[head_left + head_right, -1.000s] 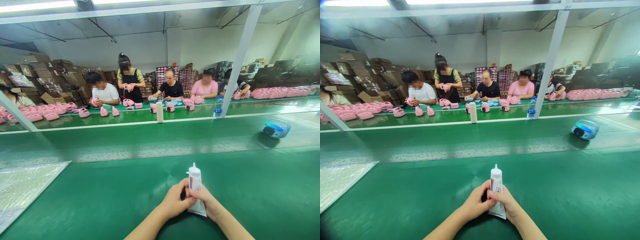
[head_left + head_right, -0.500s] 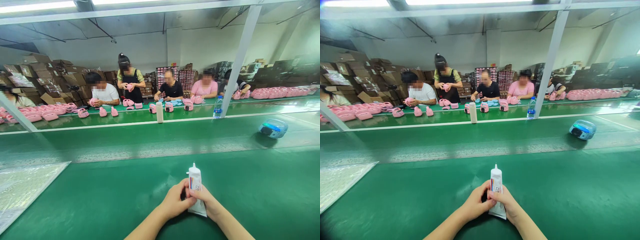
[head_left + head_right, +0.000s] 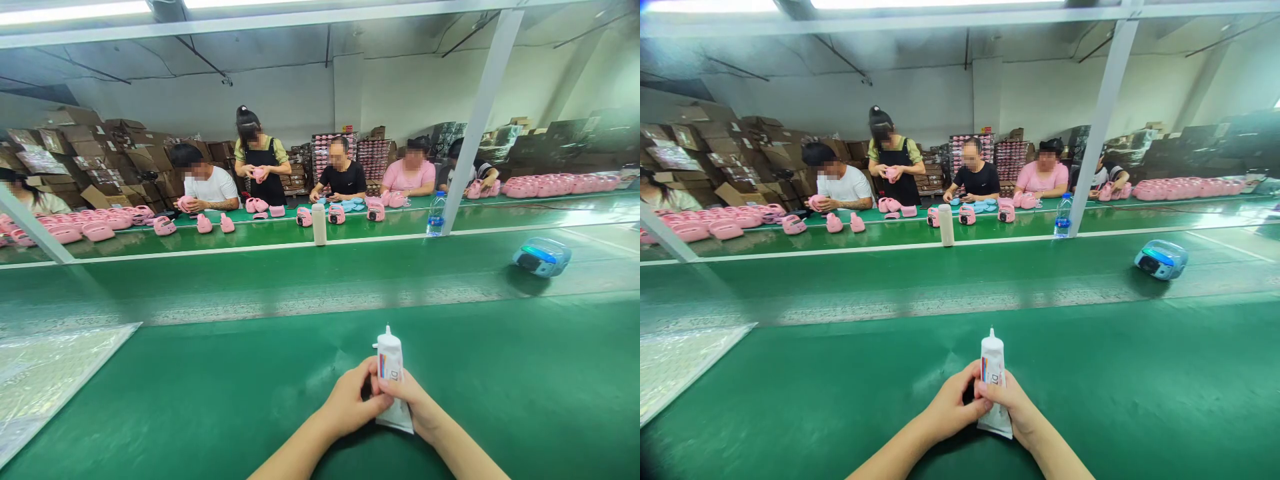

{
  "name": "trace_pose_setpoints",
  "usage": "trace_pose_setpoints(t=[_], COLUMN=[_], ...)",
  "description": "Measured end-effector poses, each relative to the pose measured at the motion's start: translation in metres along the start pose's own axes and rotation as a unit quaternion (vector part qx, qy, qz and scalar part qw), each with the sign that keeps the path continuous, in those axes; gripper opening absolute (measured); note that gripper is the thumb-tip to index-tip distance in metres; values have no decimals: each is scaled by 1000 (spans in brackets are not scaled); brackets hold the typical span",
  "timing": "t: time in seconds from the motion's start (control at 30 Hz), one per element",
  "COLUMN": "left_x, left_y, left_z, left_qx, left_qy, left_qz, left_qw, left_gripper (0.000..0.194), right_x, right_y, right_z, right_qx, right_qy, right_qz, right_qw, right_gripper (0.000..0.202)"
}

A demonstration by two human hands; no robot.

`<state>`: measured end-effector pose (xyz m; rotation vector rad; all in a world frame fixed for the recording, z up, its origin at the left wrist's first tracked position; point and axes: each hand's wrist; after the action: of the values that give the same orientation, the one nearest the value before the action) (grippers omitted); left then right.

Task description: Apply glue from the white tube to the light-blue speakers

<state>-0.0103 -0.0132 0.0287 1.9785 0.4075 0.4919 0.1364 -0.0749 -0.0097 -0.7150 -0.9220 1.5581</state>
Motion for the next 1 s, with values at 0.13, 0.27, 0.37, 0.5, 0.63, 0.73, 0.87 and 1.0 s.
trace_pose_setpoints(t=[0.13, 0.27, 0.37, 0.5, 0.63, 0.73, 0.87, 1.0], left_x=[0, 0, 0, 0, 0, 0, 0, 0], left_y=[0, 1, 2, 2, 1, 2, 2, 3], left_z=[1, 1, 0, 0, 0, 0, -1, -1], left_qx=[1, 1, 0, 1, 1, -1, -2, -5], left_qy=[1, 2, 1, 1, 1, 0, 0, -1], left_qz=[1, 1, 1, 1, 0, 1, 3, 7], left_qw=[1000, 1000, 1000, 1000, 1000, 1000, 1000, 1000], left_gripper=[42, 42, 44, 43, 44, 44, 46, 45], right_x=[0, 0, 0, 0, 0, -1, -1, 0], right_y=[-1, -2, -1, 0, 0, 0, 0, 1], right_z=[1, 1, 1, 0, 0, 0, 1, 1], right_qx=[-2, -2, 0, 4, 2, 1, -4, -9], right_qy=[2, 1, -1, 0, 3, 7, 12, 17], right_qz=[-4, -5, -3, 2, 1, 2, 2, -1], right_qw=[1000, 1000, 1000, 1000, 1000, 1000, 1000, 1000], right_gripper=[26, 26, 27, 27, 27, 28, 29, 32])
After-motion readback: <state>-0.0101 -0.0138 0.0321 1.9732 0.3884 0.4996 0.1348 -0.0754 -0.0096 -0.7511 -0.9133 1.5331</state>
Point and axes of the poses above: each hand's wrist, its own x-axis towards the middle knuckle, its own z-axis out of the palm, y = z × x, and after that the axes turned 5 degrees about z, right-handed
